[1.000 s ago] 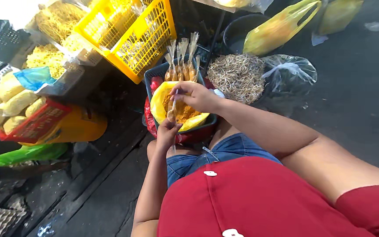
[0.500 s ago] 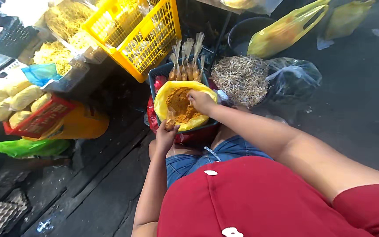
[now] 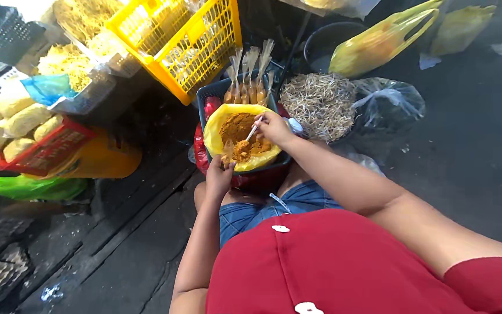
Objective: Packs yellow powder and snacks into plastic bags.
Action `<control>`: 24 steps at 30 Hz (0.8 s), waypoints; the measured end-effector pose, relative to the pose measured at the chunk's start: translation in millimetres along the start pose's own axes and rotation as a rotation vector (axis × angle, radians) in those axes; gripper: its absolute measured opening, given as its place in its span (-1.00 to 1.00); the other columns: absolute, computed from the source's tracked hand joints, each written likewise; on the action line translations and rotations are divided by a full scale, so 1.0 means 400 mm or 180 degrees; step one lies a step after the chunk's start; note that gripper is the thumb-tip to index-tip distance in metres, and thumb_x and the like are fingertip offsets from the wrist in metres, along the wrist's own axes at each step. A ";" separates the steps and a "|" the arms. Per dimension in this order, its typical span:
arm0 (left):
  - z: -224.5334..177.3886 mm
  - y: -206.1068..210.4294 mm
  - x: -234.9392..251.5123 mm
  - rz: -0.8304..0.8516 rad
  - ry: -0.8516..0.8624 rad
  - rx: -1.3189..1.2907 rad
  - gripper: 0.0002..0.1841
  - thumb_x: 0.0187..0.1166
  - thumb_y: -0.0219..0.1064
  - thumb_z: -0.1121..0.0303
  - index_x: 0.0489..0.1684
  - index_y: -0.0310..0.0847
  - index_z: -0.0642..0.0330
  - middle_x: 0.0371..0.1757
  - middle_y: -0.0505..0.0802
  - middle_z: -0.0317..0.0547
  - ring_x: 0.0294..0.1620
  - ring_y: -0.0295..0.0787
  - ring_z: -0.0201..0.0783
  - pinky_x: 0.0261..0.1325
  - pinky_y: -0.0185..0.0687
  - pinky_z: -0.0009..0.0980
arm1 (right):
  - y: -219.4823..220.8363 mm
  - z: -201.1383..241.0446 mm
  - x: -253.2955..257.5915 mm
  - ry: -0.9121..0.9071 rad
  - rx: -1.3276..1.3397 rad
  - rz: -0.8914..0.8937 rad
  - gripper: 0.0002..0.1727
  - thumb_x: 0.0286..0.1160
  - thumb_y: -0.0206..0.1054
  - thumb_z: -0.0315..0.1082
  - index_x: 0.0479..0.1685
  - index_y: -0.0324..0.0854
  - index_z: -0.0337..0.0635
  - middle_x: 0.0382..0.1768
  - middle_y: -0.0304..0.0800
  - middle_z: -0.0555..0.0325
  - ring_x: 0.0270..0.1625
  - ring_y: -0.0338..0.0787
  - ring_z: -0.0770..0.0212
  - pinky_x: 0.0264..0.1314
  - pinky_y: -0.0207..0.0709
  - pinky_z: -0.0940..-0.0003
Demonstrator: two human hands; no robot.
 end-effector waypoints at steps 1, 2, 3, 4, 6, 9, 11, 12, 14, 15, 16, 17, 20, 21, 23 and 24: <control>-0.001 -0.001 0.004 0.0012 -0.0060 0.0045 -0.66 0.58 0.45 0.35 0.18 0.60 0.38 -0.11 0.82 0.05 -0.10 0.78 -0.24 0.14 0.68 -0.23 | -0.018 0.013 -0.001 0.0013 0.0258 -0.0066 -0.65 0.84 0.08 -0.39 0.45 0.41 -0.40 0.09 0.77 -0.16 -0.10 0.87 0.15 0.02 0.76 0.20; -0.002 -0.001 0.008 0.0019 -0.0118 0.0069 -0.64 0.57 0.46 0.33 0.19 0.60 0.36 -0.10 0.82 0.06 -0.09 0.79 -0.22 0.15 0.69 -0.20 | -0.036 0.027 -0.002 0.0004 0.0482 -0.0124 -0.65 0.83 0.09 -0.41 0.45 0.40 -0.40 0.07 0.77 -0.14 -0.13 0.86 0.19 -0.01 0.76 0.25; -0.004 -0.001 0.012 0.0025 -0.0164 0.0109 -0.64 0.56 0.47 0.31 0.19 0.61 0.35 -0.10 0.83 0.06 -0.08 0.80 -0.20 0.16 0.69 -0.19 | -0.053 0.040 -0.004 -0.0020 0.0662 -0.0170 -0.66 0.82 0.10 -0.41 0.44 0.40 -0.38 0.04 0.78 -0.09 -0.16 0.86 0.23 -0.04 0.76 0.30; -0.007 -0.001 0.016 0.0038 -0.0207 0.0169 -0.64 0.56 0.47 0.30 0.19 0.61 0.34 -0.10 0.83 0.06 -0.07 0.80 -0.18 0.16 0.69 -0.16 | -0.067 0.055 -0.006 -0.0047 0.0811 -0.0195 -0.67 0.82 0.11 -0.42 0.43 0.40 -0.35 0.01 0.78 -0.04 -0.18 0.85 0.27 -0.06 0.75 0.33; -0.016 -0.003 0.021 0.0081 -0.0283 0.0392 -0.63 0.57 0.46 0.28 0.20 0.61 0.32 -0.06 0.83 0.09 -0.01 0.81 -0.11 0.21 0.68 -0.07 | -0.092 0.087 -0.011 -0.0090 0.1009 -0.0219 -0.69 0.81 0.12 -0.41 0.42 0.41 -0.31 -0.01 0.78 0.01 -0.20 0.85 0.30 -0.07 0.76 0.37; -0.033 -0.007 0.023 0.0089 -0.0326 0.0691 -0.63 0.58 0.45 0.27 0.19 0.61 0.34 -0.04 0.81 0.15 0.02 0.78 0.00 0.23 0.64 0.02 | -0.120 0.138 -0.021 -0.0202 0.1107 -0.0263 -0.70 0.81 0.12 -0.43 0.40 0.42 -0.30 -0.01 0.78 0.01 -0.18 0.86 0.29 -0.08 0.77 0.37; -0.038 -0.009 0.023 0.0043 -0.0336 0.0768 -0.65 0.57 0.45 0.28 0.17 0.62 0.33 -0.04 0.81 0.16 0.03 0.78 0.02 0.23 0.64 0.04 | -0.125 0.161 -0.024 -0.0253 0.1083 -0.0238 -0.70 0.81 0.11 -0.44 0.40 0.41 -0.30 -0.02 0.77 0.01 -0.17 0.86 0.29 -0.08 0.77 0.38; -0.040 -0.010 0.023 0.0030 -0.0340 0.0778 -0.65 0.57 0.45 0.28 0.17 0.62 0.33 -0.03 0.81 0.16 0.04 0.78 0.02 0.23 0.64 0.03 | -0.123 0.166 -0.024 -0.0252 0.1045 -0.0202 -0.70 0.81 0.11 -0.44 0.41 0.41 -0.30 -0.01 0.77 0.00 -0.16 0.86 0.28 -0.06 0.77 0.37; -0.044 -0.009 0.022 0.0016 -0.0335 0.0784 -0.64 0.57 0.46 0.29 0.19 0.62 0.33 -0.02 0.81 0.16 0.05 0.79 0.01 0.25 0.64 0.03 | -0.109 0.163 -0.022 -0.0226 0.0953 -0.0094 -0.70 0.81 0.11 -0.43 0.41 0.41 -0.29 0.00 0.78 0.00 -0.14 0.86 0.28 -0.04 0.75 0.37; -0.047 -0.010 0.022 0.0019 -0.0335 0.0794 -0.64 0.57 0.46 0.28 0.19 0.61 0.34 -0.01 0.81 0.17 0.05 0.78 0.01 0.25 0.64 0.02 | -0.100 0.157 -0.020 -0.0217 0.0925 -0.0040 -0.70 0.81 0.11 -0.43 0.40 0.41 -0.30 0.00 0.78 0.00 -0.15 0.86 0.28 -0.04 0.76 0.36; -0.051 -0.010 0.023 0.0022 -0.0337 0.0815 -0.64 0.57 0.46 0.28 0.18 0.61 0.34 -0.01 0.81 0.16 0.05 0.78 0.01 0.25 0.64 0.02 | -0.090 0.151 -0.018 -0.0214 0.0911 0.0029 -0.71 0.81 0.11 -0.44 0.38 0.41 -0.30 0.00 0.78 0.00 -0.15 0.86 0.28 -0.04 0.75 0.37; -0.054 -0.010 0.023 0.0020 -0.0337 0.0839 -0.64 0.56 0.47 0.29 0.17 0.61 0.34 -0.02 0.81 0.15 0.05 0.78 0.01 0.24 0.64 0.02 | -0.078 0.147 -0.018 -0.0217 0.0906 0.0112 -0.72 0.81 0.11 -0.45 0.38 0.41 -0.30 0.00 0.77 0.00 -0.16 0.85 0.28 -0.04 0.75 0.36; -0.067 -0.012 0.023 -0.0006 -0.0339 0.0905 -0.65 0.53 0.48 0.32 0.16 0.62 0.31 -0.02 0.81 0.14 0.04 0.78 0.02 0.21 0.65 0.04 | -0.036 0.142 -0.024 -0.0256 0.0809 0.0374 -0.73 0.82 0.09 -0.44 0.37 0.42 -0.29 0.00 0.78 0.02 -0.13 0.84 0.29 -0.01 0.74 0.36; -0.070 -0.012 0.024 -0.0020 -0.0327 0.0890 -0.64 0.52 0.48 0.32 0.18 0.62 0.30 -0.01 0.81 0.14 0.05 0.78 0.02 0.21 0.65 0.05 | -0.019 0.147 -0.031 -0.0325 0.0734 0.0455 -0.74 0.81 0.09 -0.44 0.35 0.43 -0.30 0.00 0.78 0.01 -0.11 0.84 0.28 0.01 0.74 0.34; -0.076 -0.011 0.028 -0.0025 -0.0262 0.0767 -0.61 0.51 0.49 0.34 0.23 0.61 0.29 0.00 0.81 0.15 0.03 0.79 0.01 0.19 0.67 0.04 | 0.014 0.176 -0.061 -0.0623 0.0425 0.0649 -0.75 0.81 0.10 -0.44 0.30 0.46 -0.33 0.03 0.78 -0.02 -0.03 0.84 0.24 0.07 0.73 0.28; -0.076 -0.010 0.030 -0.0015 -0.0217 0.0649 -0.62 0.51 0.49 0.34 0.22 0.61 0.29 -0.04 0.80 0.14 -0.01 0.78 -0.01 0.15 0.68 0.01 | 0.031 0.203 -0.088 -0.0905 0.0171 0.0752 -0.76 0.80 0.11 -0.45 0.28 0.50 -0.36 0.04 0.78 -0.05 0.00 0.83 0.22 0.11 0.72 0.25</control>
Point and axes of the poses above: each hand's wrist, its own x-axis towards the middle knuckle, its own y-axis out of the palm, z = x × y, the point moved 10 cm from there along x, towards the middle knuckle
